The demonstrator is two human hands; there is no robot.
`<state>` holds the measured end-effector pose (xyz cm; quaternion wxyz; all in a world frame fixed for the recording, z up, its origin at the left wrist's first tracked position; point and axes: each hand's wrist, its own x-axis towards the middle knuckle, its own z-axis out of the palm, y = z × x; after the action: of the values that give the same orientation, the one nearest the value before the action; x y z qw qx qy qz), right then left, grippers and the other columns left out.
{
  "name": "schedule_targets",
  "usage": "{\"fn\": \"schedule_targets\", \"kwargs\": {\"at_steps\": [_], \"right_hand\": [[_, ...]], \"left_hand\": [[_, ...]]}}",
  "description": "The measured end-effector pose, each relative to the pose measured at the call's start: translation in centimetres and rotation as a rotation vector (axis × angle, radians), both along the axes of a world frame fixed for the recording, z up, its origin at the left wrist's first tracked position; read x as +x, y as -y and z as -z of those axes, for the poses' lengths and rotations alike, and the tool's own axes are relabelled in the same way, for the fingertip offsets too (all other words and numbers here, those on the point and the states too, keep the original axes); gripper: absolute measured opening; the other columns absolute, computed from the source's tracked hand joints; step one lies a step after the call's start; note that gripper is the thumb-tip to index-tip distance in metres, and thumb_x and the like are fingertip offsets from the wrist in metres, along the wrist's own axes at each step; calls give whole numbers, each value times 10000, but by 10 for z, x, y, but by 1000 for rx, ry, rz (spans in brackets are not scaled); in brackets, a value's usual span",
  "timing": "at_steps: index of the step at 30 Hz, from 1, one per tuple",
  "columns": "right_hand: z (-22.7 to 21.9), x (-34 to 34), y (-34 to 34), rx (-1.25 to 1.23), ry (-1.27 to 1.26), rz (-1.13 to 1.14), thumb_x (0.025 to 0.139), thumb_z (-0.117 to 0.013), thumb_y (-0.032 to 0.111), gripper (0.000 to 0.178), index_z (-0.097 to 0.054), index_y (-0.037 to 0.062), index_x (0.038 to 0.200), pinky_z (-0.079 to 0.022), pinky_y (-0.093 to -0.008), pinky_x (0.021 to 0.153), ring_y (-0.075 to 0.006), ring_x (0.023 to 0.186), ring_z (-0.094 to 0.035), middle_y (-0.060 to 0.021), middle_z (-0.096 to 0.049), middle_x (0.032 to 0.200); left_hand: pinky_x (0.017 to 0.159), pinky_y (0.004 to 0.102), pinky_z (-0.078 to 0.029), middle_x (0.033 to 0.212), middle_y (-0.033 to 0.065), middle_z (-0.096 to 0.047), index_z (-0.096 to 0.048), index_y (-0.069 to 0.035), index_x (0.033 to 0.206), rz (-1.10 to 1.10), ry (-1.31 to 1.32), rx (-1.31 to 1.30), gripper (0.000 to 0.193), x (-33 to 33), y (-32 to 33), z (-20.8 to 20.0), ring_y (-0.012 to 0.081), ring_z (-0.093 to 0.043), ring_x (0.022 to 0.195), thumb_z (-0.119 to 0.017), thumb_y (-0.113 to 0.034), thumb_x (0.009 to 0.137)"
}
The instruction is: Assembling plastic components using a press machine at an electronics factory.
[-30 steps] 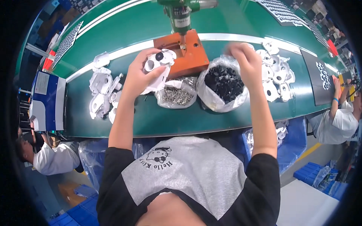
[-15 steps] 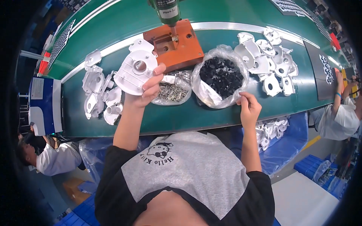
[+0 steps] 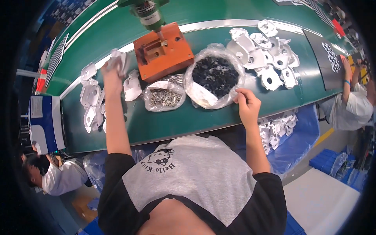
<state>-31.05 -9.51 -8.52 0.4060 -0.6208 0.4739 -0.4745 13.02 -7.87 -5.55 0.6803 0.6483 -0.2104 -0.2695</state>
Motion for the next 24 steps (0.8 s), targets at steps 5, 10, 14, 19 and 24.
{"fn": "schedule_targets", "kwargs": {"at_steps": [5, 10, 14, 19, 24], "right_hand": [[0, 1, 0, -7, 22, -4, 894, -538, -5, 135, -657, -41, 945, -472, -224, 598, -92, 624, -587, -51, -636, 690], [-16, 4, 11, -283, -192, 72, 851, -566, -22, 109, -654, -22, 916, -466, -252, 664, -126, 729, -594, -79, -653, 834], [-53, 13, 56, -432, -475, 190, 824, -618, 42, 308, -594, 21, 1131, -458, -352, 807, -254, 958, -558, -101, -584, 1051], [-56, 28, 120, -258, -996, 252, 845, -660, 300, 460, -543, 76, 1229, -491, -423, 777, -313, 969, -604, -146, -591, 1095], [-45, 21, 135, -332, -881, 203, 867, -616, 259, 208, -632, 60, 926, -486, -428, 712, -323, 832, -619, -116, -618, 921]], "left_hand": [[1002, 308, -407, 1198, 177, -561, -310, -72, 1390, -39, 112, -297, 558, 15, 0, -11, 222, -561, 1089, -573, -29, 900], [937, 331, -443, 1217, 171, -588, -473, -22, 1286, 406, 522, 219, 471, 1, -28, -13, 213, -585, 1065, -611, -244, 894], [947, 397, -433, 1248, 214, -556, -473, -11, 1262, 467, 780, 453, 539, -33, -66, -26, 377, -555, 1114, -664, -275, 832], [944, 447, -417, 1234, 205, -539, -479, -62, 1288, 370, 1024, 486, 599, -30, -91, -18, 388, -507, 1119, -703, -337, 805], [853, 443, -444, 1038, 188, -539, -546, -101, 1236, 309, 1091, 504, 492, -44, -83, -2, 371, -535, 981, -693, -320, 820]]}}
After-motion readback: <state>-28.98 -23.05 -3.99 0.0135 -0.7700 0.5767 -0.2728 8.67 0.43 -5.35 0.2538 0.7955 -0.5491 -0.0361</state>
